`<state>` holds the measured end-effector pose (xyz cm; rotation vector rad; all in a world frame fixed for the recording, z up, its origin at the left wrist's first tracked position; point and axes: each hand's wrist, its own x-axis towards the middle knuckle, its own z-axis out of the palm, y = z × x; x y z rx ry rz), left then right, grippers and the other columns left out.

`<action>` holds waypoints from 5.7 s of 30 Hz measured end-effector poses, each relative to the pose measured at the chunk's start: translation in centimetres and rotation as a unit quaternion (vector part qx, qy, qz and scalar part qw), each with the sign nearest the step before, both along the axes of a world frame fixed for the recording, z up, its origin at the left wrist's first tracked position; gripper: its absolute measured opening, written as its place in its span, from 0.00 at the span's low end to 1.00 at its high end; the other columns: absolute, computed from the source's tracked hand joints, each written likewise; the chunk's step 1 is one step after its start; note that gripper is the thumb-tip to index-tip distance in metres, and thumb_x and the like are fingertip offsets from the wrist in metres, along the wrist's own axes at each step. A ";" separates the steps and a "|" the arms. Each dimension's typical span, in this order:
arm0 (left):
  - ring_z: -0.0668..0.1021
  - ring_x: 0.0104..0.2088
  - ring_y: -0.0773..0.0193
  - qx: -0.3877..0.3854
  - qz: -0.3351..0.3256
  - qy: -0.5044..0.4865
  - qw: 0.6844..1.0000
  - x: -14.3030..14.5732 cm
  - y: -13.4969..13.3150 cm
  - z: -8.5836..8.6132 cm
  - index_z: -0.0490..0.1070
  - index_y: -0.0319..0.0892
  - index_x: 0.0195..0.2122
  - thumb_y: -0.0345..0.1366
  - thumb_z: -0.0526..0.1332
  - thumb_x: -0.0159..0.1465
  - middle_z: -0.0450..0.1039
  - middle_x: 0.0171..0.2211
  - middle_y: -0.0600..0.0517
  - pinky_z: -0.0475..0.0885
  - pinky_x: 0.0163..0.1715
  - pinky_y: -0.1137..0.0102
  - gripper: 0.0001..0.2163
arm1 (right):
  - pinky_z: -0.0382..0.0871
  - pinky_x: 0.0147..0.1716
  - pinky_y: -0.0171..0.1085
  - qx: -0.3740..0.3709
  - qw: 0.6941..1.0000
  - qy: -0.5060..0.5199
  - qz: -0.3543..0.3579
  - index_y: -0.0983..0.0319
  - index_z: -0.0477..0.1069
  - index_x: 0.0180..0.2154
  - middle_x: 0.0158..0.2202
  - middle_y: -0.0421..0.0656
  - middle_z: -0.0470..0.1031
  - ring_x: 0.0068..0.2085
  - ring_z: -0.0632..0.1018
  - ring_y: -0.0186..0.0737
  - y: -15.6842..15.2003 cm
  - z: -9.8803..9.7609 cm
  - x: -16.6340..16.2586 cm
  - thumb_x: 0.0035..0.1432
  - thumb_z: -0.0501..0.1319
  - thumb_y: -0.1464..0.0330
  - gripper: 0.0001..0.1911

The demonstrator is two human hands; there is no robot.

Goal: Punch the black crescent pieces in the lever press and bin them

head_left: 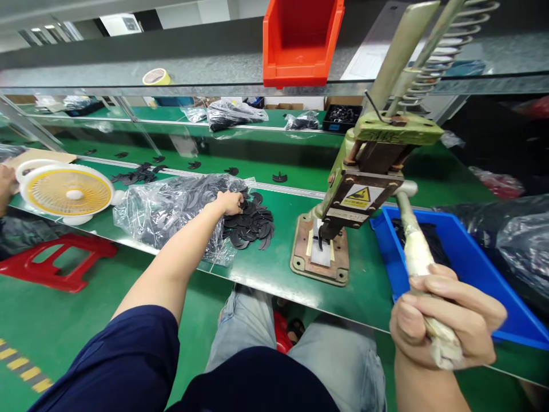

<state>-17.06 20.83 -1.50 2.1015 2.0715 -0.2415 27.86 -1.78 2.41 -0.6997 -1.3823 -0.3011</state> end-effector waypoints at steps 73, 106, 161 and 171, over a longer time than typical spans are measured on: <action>0.74 0.17 0.71 -0.174 0.008 -0.666 0.725 17.7 -12.1 -0.8 0.68 0.40 0.31 0.52 0.72 0.63 0.73 0.18 0.54 0.66 0.18 0.78 0.21 | 0.76 0.50 0.40 -0.134 0.982 0.105 0.077 0.60 0.74 0.51 0.45 0.43 0.77 0.45 0.80 0.35 3.5 2.9 0.1 0.62 0.68 0.64 0.17; 0.76 0.29 0.65 -0.041 -0.110 -0.601 0.790 19.6 -18.7 2.1 0.70 0.42 0.39 0.54 0.69 0.64 0.74 0.32 0.52 0.71 0.29 0.71 0.19 | 0.77 0.46 0.42 -0.367 0.918 -0.095 0.115 0.58 0.74 0.46 0.43 0.46 0.81 0.44 0.81 0.40 -2.0 -7.7 -3.9 0.67 0.60 0.65 0.08; 0.71 0.67 0.45 0.231 -0.203 -0.286 0.908 13.2 -18.3 -7.9 0.75 0.44 0.60 0.44 0.61 0.72 0.74 0.61 0.40 0.66 0.68 0.47 0.18 | 0.73 0.30 0.46 -0.721 0.639 -0.270 0.002 0.55 0.76 0.26 0.31 0.51 0.82 0.30 0.83 0.52 10.4 -8.8 23.6 0.31 0.78 0.47 0.25; 0.71 0.67 0.47 0.280 -0.180 -0.315 0.889 13.9 -18.6 -8.0 0.77 0.45 0.55 0.40 0.61 0.72 0.76 0.58 0.42 0.64 0.69 0.46 0.13 | 0.66 0.31 0.46 -0.647 0.689 -0.218 -0.242 0.51 0.76 0.32 0.28 0.45 0.80 0.24 0.77 0.43 6.2 -4.3 23.6 0.46 0.75 0.57 0.13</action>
